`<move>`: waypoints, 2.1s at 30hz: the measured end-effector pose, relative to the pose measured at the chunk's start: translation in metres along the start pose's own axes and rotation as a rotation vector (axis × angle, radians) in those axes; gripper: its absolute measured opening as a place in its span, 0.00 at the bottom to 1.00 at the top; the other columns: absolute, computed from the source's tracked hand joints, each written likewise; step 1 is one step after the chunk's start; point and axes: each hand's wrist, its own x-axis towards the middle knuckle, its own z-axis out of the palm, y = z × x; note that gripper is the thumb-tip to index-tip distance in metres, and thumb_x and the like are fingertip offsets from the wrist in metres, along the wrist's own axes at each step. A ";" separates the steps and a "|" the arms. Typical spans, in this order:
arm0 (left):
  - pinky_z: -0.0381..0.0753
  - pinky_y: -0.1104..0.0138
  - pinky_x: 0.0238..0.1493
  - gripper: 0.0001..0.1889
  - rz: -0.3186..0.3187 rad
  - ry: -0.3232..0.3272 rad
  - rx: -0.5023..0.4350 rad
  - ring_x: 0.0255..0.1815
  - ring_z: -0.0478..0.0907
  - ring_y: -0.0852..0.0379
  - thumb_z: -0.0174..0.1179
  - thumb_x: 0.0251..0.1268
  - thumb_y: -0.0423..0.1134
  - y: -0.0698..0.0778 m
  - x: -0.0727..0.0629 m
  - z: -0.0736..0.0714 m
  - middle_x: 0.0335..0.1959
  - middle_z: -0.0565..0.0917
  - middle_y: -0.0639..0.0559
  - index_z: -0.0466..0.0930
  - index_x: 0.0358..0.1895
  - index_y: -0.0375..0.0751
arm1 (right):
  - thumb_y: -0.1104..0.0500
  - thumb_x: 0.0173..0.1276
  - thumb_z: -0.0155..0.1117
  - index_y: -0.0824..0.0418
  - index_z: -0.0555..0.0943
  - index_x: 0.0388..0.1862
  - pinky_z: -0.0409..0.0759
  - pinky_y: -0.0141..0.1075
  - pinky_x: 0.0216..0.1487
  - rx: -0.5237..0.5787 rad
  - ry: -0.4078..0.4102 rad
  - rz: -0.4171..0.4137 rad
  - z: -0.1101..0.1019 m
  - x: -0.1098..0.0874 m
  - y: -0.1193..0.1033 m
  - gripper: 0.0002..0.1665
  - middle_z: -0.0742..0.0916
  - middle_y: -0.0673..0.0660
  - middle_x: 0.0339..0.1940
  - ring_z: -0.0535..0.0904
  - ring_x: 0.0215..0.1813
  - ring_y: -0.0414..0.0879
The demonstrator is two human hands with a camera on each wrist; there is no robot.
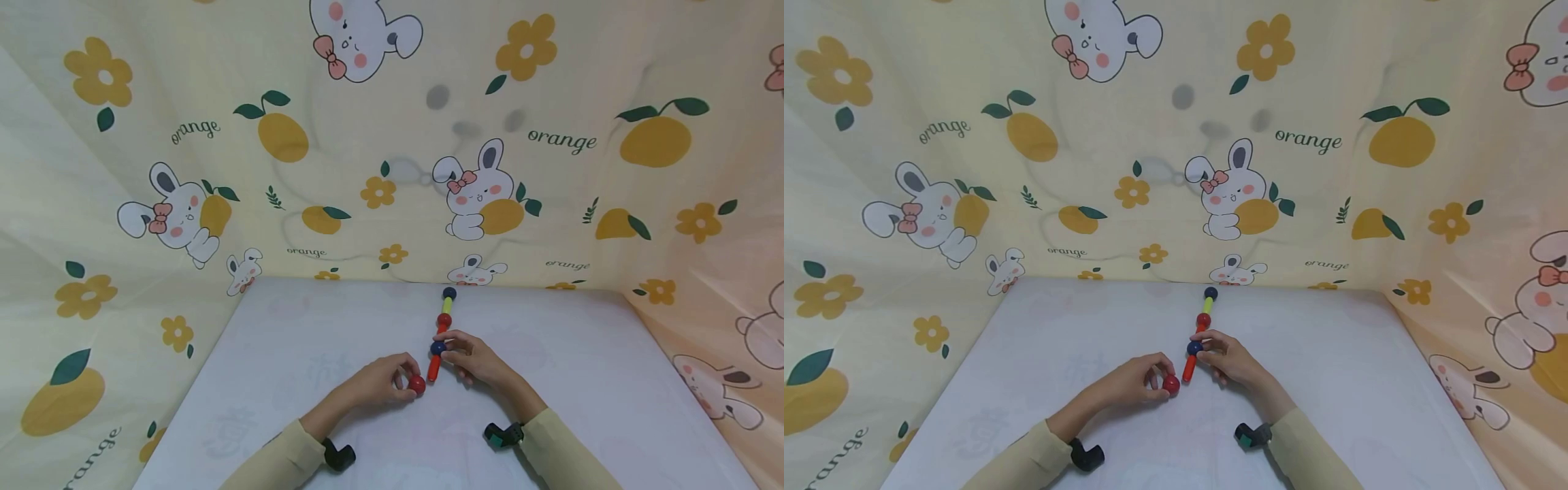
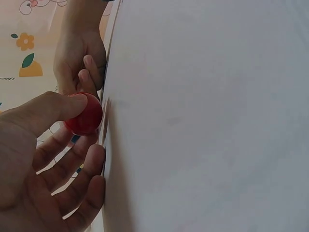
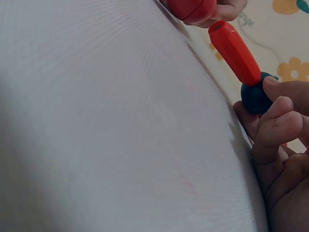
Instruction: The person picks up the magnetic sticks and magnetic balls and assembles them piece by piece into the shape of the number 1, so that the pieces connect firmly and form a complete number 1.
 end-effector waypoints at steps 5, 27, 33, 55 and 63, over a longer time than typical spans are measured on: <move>0.81 0.70 0.42 0.18 -0.007 -0.006 -0.023 0.39 0.80 0.64 0.77 0.66 0.45 0.004 -0.001 0.003 0.45 0.84 0.66 0.80 0.54 0.60 | 0.54 0.80 0.68 0.51 0.77 0.75 0.76 0.30 0.24 0.001 0.005 0.004 0.000 0.000 0.001 0.27 0.82 0.65 0.61 0.75 0.23 0.46; 0.80 0.69 0.41 0.19 0.008 0.015 -0.037 0.36 0.80 0.65 0.78 0.66 0.46 0.013 0.001 0.012 0.44 0.85 0.66 0.80 0.54 0.56 | 0.55 0.82 0.66 0.52 0.76 0.76 0.76 0.30 0.24 -0.013 -0.004 -0.035 0.000 0.000 0.003 0.27 0.81 0.66 0.63 0.74 0.23 0.45; 0.81 0.70 0.41 0.19 -0.006 0.027 -0.047 0.36 0.80 0.65 0.78 0.66 0.46 0.014 0.001 0.012 0.44 0.86 0.67 0.79 0.54 0.57 | 0.54 0.81 0.67 0.53 0.76 0.76 0.77 0.30 0.24 -0.012 -0.003 -0.023 0.000 0.001 0.003 0.28 0.81 0.66 0.64 0.75 0.23 0.45; 0.80 0.70 0.39 0.19 -0.007 0.020 -0.047 0.34 0.79 0.65 0.78 0.65 0.48 0.015 0.006 0.015 0.44 0.86 0.67 0.79 0.53 0.57 | 0.55 0.81 0.67 0.51 0.78 0.75 0.78 0.31 0.26 -0.032 0.020 -0.019 0.002 0.000 0.001 0.26 0.82 0.65 0.62 0.76 0.23 0.47; 0.80 0.70 0.39 0.19 0.007 0.030 -0.035 0.34 0.80 0.65 0.78 0.66 0.49 0.015 0.006 0.018 0.44 0.86 0.67 0.78 0.53 0.58 | 0.57 0.81 0.66 0.53 0.75 0.77 0.84 0.34 0.29 -0.039 -0.018 -0.042 -0.001 -0.002 -0.001 0.28 0.83 0.66 0.60 0.81 0.27 0.49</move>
